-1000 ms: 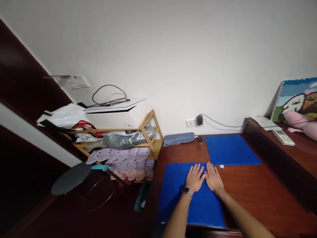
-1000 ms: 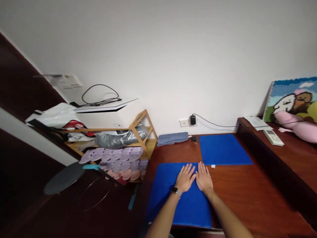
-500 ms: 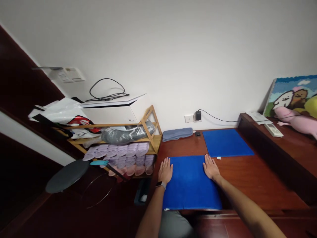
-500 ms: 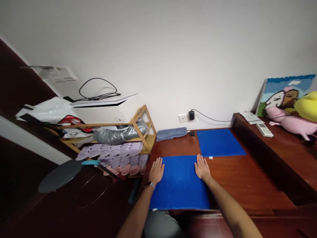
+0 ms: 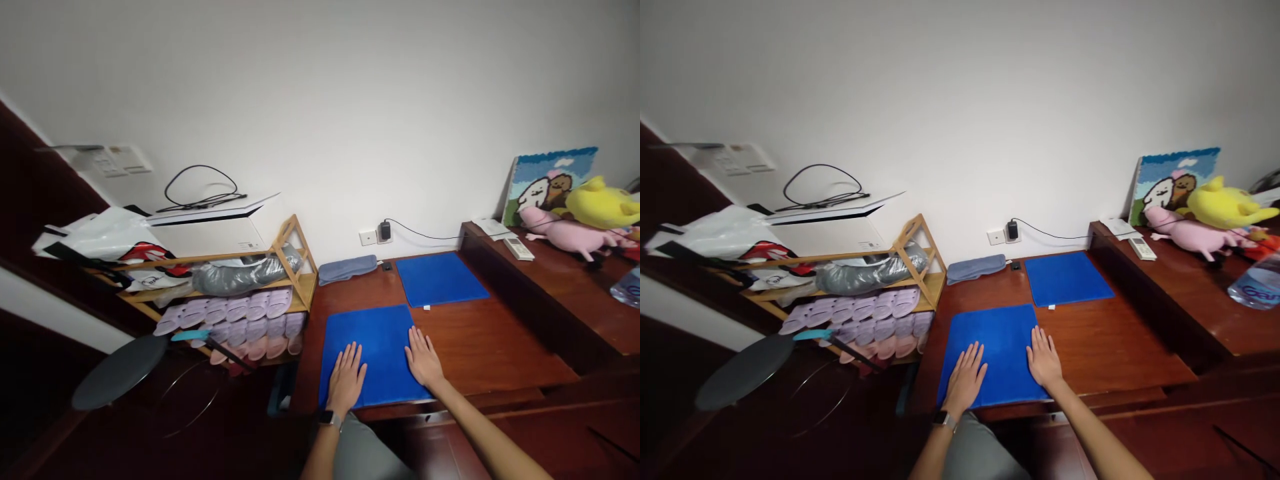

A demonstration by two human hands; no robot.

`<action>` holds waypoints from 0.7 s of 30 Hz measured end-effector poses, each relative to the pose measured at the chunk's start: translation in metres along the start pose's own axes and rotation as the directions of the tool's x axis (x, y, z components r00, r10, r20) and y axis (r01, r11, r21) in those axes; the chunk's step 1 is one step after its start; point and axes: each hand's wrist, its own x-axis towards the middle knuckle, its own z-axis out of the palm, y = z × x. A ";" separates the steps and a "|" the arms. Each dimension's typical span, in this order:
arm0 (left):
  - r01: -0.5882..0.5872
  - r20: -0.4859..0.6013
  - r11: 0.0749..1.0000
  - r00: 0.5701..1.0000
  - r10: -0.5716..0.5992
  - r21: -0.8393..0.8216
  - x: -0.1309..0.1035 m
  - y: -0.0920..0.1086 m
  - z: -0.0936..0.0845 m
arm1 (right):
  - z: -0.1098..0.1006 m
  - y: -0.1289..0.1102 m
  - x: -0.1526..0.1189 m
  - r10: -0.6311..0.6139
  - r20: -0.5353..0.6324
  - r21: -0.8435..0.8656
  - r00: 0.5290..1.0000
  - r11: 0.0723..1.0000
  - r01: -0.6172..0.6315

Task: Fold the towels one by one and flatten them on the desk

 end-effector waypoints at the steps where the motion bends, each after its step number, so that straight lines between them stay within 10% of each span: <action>1: 0.000 0.008 1.000 1.000 0.000 0.007 0.000 -0.002 -0.001 | -0.001 -0.001 0.001 0.000 0.001 0.000 1.000 1.000 0.000; 7: -0.025 0.034 0.999 0.999 0.024 0.033 0.017 0.007 -0.013 | -0.006 -0.006 0.005 -0.002 0.004 0.001 1.000 1.000 0.002; 15: -0.164 0.086 0.983 0.982 0.171 -0.082 0.093 0.114 0.014 | -0.001 -0.001 0.005 -0.032 -0.015 0.012 0.999 0.999 0.033; 18: -0.133 0.079 0.989 0.987 0.139 -0.071 0.088 0.103 0.023 | 0.003 0.002 0.006 -0.056 -0.019 0.018 0.998 0.998 0.057; 21: -0.015 0.042 1.000 0.999 0.015 0.001 0.061 0.046 0.017 | 0.006 0.005 0.006 -0.063 -0.030 0.026 0.998 0.998 0.063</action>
